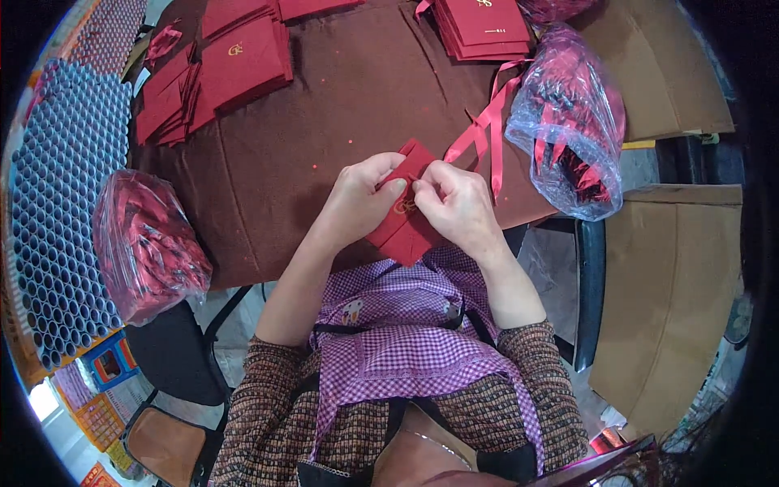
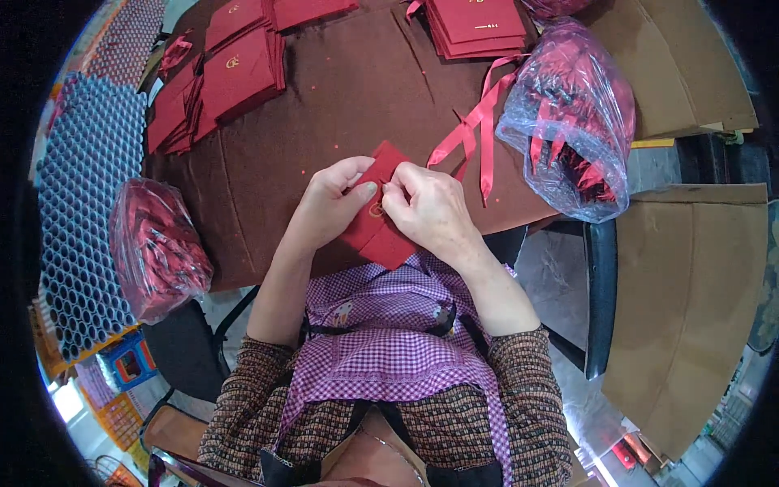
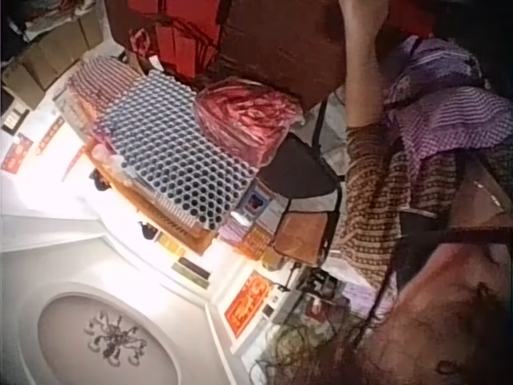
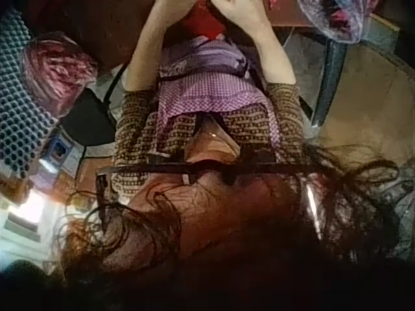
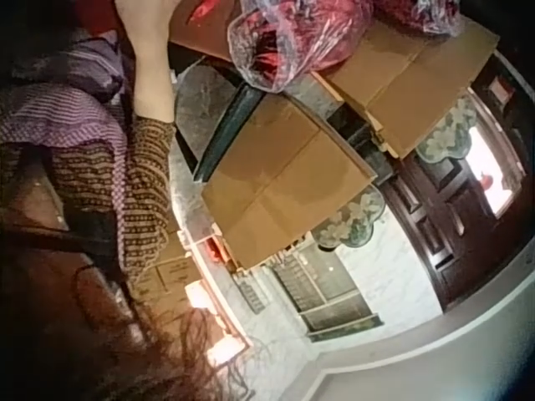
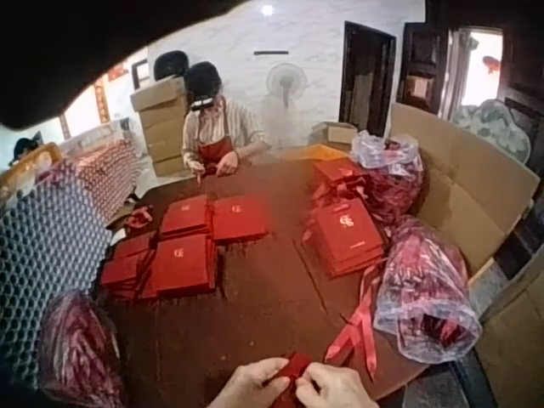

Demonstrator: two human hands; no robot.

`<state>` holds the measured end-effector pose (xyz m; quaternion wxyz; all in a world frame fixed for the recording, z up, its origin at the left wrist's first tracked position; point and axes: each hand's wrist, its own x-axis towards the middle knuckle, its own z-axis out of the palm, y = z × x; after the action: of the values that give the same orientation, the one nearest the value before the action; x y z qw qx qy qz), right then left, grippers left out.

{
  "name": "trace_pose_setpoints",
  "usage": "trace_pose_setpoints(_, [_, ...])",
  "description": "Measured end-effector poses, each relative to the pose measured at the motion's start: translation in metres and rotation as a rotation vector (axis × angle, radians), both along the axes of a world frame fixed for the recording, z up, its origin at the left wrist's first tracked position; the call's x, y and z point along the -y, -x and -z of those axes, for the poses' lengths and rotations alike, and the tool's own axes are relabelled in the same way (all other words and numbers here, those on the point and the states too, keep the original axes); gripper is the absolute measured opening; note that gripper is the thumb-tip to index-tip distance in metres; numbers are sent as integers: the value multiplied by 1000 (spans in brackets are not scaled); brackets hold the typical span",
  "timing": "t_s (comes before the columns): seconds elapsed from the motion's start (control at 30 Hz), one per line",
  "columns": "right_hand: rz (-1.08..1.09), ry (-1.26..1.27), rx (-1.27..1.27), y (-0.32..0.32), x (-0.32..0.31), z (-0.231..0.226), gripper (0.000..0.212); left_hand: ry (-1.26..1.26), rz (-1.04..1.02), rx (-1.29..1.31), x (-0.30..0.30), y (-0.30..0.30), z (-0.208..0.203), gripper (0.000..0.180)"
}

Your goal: The person assembles red gift boxes and ties decorative pink ribbons onto them by hand.

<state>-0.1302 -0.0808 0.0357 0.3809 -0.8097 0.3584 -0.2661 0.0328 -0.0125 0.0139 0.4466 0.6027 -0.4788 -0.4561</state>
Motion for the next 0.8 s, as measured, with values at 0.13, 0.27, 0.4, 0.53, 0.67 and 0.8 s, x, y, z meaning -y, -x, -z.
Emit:
trace_pose_setpoints(0.13, [15,-15,-13,-2,0,3,13,25,-33,140,-1,2,-2,28])
trace_pose_setpoints(0.27, [1,27,5,-1,2,5,13,126,-69,164,-1,6,0,27])
trace_pose_setpoints(0.4, [-2,-99,-74,-2,6,2,13,54,-28,234,-1,7,-10,29])
trace_pose_setpoints(0.53, [24,-55,-72,-5,4,1,13,185,-57,485,-4,14,-23,19])
trace_pose_setpoints(0.67, [51,62,-54,-7,2,6,14,215,-16,540,-7,16,-20,26])
trace_pose_setpoints(0.8, [32,-79,-34,-5,1,6,13,186,26,488,-10,19,-23,26])
